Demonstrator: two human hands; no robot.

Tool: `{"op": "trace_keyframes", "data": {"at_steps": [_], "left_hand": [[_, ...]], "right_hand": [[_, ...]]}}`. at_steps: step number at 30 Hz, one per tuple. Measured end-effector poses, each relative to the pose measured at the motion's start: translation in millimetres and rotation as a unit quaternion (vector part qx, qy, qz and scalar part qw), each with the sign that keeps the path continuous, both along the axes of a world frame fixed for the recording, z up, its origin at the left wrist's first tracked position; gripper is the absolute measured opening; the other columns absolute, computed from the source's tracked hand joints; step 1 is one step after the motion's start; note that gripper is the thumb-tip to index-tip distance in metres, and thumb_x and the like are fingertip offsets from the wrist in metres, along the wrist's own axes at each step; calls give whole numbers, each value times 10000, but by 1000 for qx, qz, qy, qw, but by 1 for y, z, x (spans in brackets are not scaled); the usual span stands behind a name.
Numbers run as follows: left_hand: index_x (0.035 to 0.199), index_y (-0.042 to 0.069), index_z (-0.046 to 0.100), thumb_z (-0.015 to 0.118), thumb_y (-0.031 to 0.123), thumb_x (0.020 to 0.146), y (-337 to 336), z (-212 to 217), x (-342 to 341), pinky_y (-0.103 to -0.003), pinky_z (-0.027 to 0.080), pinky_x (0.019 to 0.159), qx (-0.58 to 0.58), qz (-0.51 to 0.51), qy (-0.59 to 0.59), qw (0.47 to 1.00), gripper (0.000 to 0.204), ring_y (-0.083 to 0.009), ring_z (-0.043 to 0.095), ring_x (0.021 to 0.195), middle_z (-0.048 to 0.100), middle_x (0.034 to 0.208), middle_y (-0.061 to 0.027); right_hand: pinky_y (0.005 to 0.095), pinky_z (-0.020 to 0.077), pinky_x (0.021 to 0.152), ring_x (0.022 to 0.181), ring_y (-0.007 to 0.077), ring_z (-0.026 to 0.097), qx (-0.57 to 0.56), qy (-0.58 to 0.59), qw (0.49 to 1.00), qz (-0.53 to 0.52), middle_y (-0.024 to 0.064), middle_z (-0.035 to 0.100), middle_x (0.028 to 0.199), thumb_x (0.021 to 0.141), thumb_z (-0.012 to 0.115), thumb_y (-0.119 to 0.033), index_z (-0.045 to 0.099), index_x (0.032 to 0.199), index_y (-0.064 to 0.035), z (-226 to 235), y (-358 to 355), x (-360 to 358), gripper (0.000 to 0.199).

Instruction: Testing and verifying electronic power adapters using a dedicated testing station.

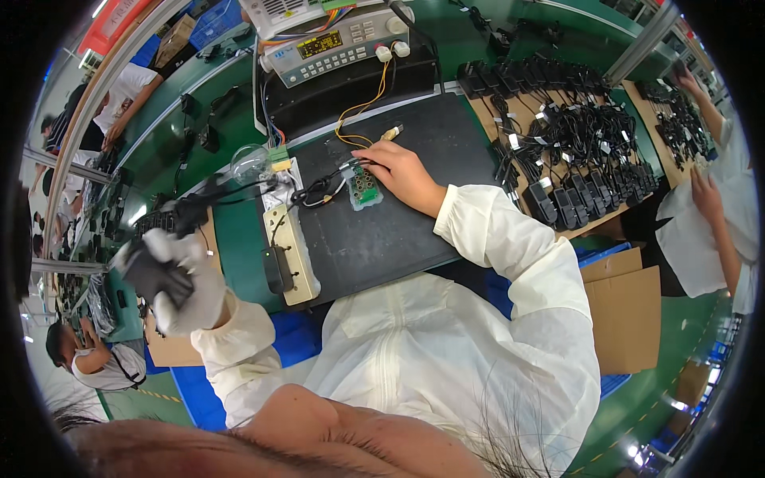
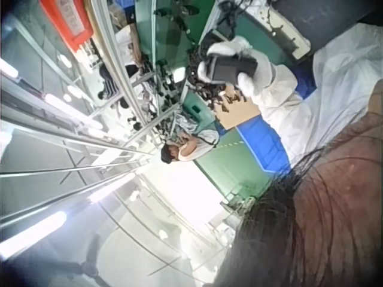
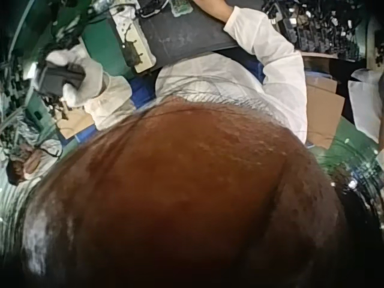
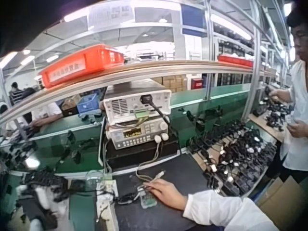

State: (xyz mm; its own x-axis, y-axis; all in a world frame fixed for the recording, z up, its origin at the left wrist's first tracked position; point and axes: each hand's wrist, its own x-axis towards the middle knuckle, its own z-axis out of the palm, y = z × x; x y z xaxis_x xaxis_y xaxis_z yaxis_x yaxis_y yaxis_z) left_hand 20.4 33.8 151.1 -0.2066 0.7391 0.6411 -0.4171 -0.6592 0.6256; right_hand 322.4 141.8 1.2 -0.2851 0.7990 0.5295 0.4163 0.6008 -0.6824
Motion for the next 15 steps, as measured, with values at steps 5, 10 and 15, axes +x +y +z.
{"op": "trace_keyframes", "data": {"at_steps": [5,10,15], "left_hand": [[1417,153,375,760,302,756,-15,14,-24,-298,344,626,118,28,31,992,779,-151,413,724,484,1053,-134],[1429,146,356,769,301,757,-24,-7,-15,-297,342,624,39,128,22,991,804,-144,405,718,486,1082,-137],[1464,131,323,809,296,759,-34,-12,-21,-308,397,679,-19,89,24,996,872,-161,468,754,510,1116,-143]], "right_hand": [[329,521,808,917,274,649,5,11,1000,8,98,671,1014,874,681,-31,702,1173,-80,0,0,-3,303],[335,529,796,911,283,657,15,-2,1000,7,103,675,1020,861,693,-37,699,1160,-73,-2,1,-3,301],[347,513,859,982,286,645,11,-66,997,44,101,676,1036,840,691,-28,707,1149,-78,1,7,-1,314]]}}
